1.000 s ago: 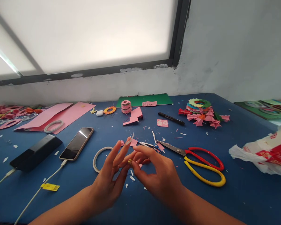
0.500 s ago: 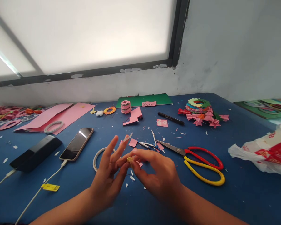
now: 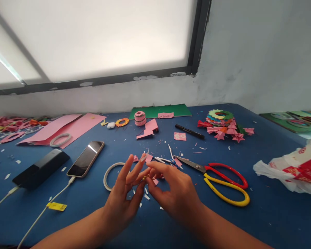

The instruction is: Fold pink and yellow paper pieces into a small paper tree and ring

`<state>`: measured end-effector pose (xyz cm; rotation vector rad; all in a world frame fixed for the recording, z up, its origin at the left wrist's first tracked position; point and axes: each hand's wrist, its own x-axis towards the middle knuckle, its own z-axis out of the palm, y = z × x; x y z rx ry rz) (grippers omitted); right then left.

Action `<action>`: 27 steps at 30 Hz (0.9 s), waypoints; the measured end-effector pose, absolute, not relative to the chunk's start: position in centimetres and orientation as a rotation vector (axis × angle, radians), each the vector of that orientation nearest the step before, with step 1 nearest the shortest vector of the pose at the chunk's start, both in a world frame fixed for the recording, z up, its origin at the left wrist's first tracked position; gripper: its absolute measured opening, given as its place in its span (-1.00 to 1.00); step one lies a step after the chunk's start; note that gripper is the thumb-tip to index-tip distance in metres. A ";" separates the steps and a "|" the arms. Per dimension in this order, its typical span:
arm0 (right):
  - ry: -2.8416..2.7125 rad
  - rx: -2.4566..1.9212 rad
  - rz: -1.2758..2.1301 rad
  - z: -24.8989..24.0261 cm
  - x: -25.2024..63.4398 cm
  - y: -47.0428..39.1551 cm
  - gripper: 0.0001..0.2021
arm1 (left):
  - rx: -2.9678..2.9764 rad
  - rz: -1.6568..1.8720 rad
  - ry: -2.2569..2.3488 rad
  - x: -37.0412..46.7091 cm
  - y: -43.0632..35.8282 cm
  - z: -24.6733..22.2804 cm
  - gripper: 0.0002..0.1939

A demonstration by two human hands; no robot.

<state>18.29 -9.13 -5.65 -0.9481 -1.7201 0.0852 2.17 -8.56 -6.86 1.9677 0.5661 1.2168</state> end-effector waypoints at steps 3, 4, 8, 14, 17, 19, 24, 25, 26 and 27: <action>-1.791 -0.922 -0.005 -5.7 18.6 -8.9 -0.71 | 2.014 1.195 0.592 2.2 -8.5 -6.9 -0.28; -1.815 -0.904 -0.029 -5.7 18.6 -8.9 -0.71 | 2.021 1.186 0.606 2.2 -8.4 -6.8 -0.28; -1.854 -0.882 -0.061 -5.8 18.8 -8.8 -0.70 | 2.005 1.186 0.597 2.2 -8.4 -6.7 -0.28; -1.693 -0.939 0.233 -5.6 18.7 -9.1 -0.69 | 1.810 1.162 0.560 2.1 -8.4 -6.1 -0.31; -1.642 -0.887 0.242 -5.3 18.5 -9.2 -0.70 | 1.754 1.222 0.566 2.2 -8.3 -5.7 -0.30; -1.631 -0.847 0.204 -5.3 18.5 -9.3 -0.70 | 1.720 1.286 0.598 2.3 -8.2 -5.5 -0.29; -1.624 -0.788 0.177 -5.5 18.6 -9.3 -0.68 | 1.673 1.471 0.654 2.5 -7.8 -5.0 -0.27; -1.629 -0.777 0.170 -5.5 18.7 -9.3 -0.69 | 1.666 1.486 0.657 2.5 -7.8 -5.0 -0.27; -1.634 -0.768 0.159 -5.5 18.7 -9.3 -0.70 | 1.660 1.494 0.656 2.5 -7.8 -4.9 -0.28; -1.642 -0.761 0.151 -5.5 18.7 -9.4 -0.70 | 1.656 1.500 0.648 2.5 -7.8 -4.9 -0.28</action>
